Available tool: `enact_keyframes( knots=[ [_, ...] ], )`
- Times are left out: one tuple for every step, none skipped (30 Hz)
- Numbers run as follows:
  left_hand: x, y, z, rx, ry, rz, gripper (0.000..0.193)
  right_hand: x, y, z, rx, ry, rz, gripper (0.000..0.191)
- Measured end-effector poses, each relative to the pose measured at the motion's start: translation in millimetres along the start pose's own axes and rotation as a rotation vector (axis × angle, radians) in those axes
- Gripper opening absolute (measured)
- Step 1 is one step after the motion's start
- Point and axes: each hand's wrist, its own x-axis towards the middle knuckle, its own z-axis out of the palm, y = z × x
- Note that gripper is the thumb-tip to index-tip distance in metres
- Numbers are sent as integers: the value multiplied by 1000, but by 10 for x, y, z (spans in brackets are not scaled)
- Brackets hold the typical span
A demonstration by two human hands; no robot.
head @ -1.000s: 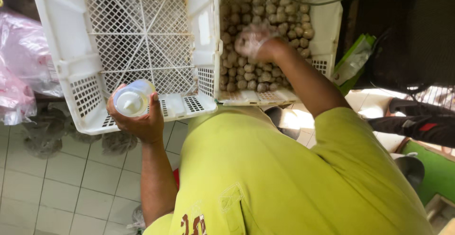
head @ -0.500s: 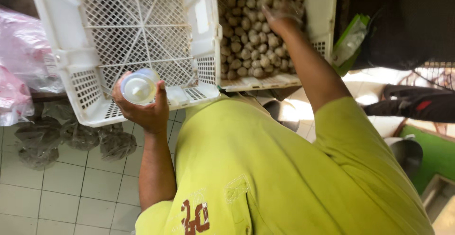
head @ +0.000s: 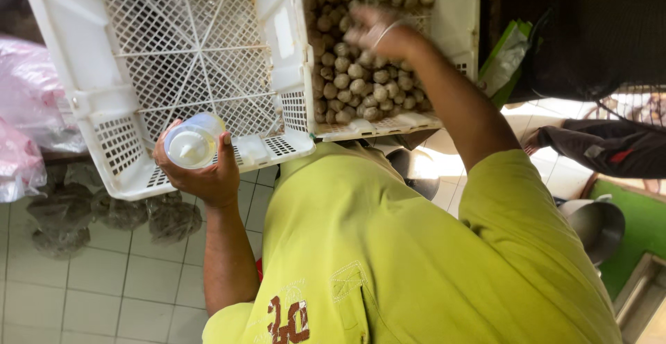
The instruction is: The person holds open a plastic bag inside a crate and places round meatballs into it one at a time, then ties the filled bag and sets it aside. Later, the person squeezes liquid from a squeeze bottle over the meatballs in a crate and continues bagging them.
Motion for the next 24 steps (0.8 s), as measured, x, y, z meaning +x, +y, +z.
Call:
enact_keyframes(
  knots=[
    [1, 2, 2, 17, 8, 1, 72, 106, 133, -161, 40, 194, -29, 81],
    [-3, 3, 4, 9, 1, -18, 72, 212, 259, -301, -88, 288, 56, 82],
    [-4, 2, 7, 2, -3, -35, 71, 320, 361, -411, -229, 330, 155, 83],
    [-7, -1, 11, -6, -8, -51, 71, 411, 438, -463, -336, 323, 239, 84],
    [-11, -5, 15, 18, -6, -59, 72, 508, 479, -463, -356, 312, 281, 85],
    [-15, -10, 21, 41, -5, -67, 73, 600, 481, -392, -329, 303, 291, 86],
    [-18, -16, 24, 63, -4, -74, 73, 695, 441, -301, -300, 298, 291, 88],
    [-22, -20, 26, 71, 0, -83, 74, 772, 351, -203, -264, 296, 286, 89],
    [-25, -24, 27, 76, 2, -91, 75, 835, 268, -100, -212, 286, 259, 90],
    [-30, -22, 27, 76, 2, -101, 77, 892, 167, -13, -145, 261, 254, 95],
    [-31, -20, 27, 93, 10, -99, 76, 909, 114, 78, -80, 235, 260, 100],
    [-35, -15, 22, 105, 9, -102, 75, 857, 65, 176, -15, 209, 278, 106],
    [-35, -8, 20, 112, 5, -102, 75, 806, -21, 230, -148, 181, 254, 105],
    [-36, 1, 18, 88, -1, -92, 75, 789, -127, 224, -280, 164, 222, 105],
    [-31, 7, 15, 61, 6, -72, 75, 717, -235, 261, -327, 11, 240, 102],
    [-25, 11, 17, 33, 14, -48, 75, 579, -307, 299, -370, -138, 257, 100],
    [-19, 13, 19, 30, 14, -45, 74, 401, -319, 289, -377, -216, 183, 103],
    [-16, 17, 16, 30, 6, -47, 73, 186, -300, 314, -378, -303, 113, 107],
    [-15, 17, 14, 32, -4, -53, 72, -33, -240, 302, -389, -361, 95, 97],
    [-14, 17, 10, -9, -6, -48, 74, -182, -168, 240, -405, -417, 69, 88],
    [-14, 13, 8, -46, -3, -42, 75, -296, -78, 141, -289, -390, 4, 86],
    [-16, 9, -1, -80, -4, -40, 77, -435, 27, 52, -170, -366, -59, 85],
    [-20, 6, -13, -82, -23, -47, 76, -579, 118, 15, -217, -200, 36, 82],
    [-23, 1, -22, -82, -40, -53, 75, -672, 176, 5, -264, -32, 126, 78]
  ],
)
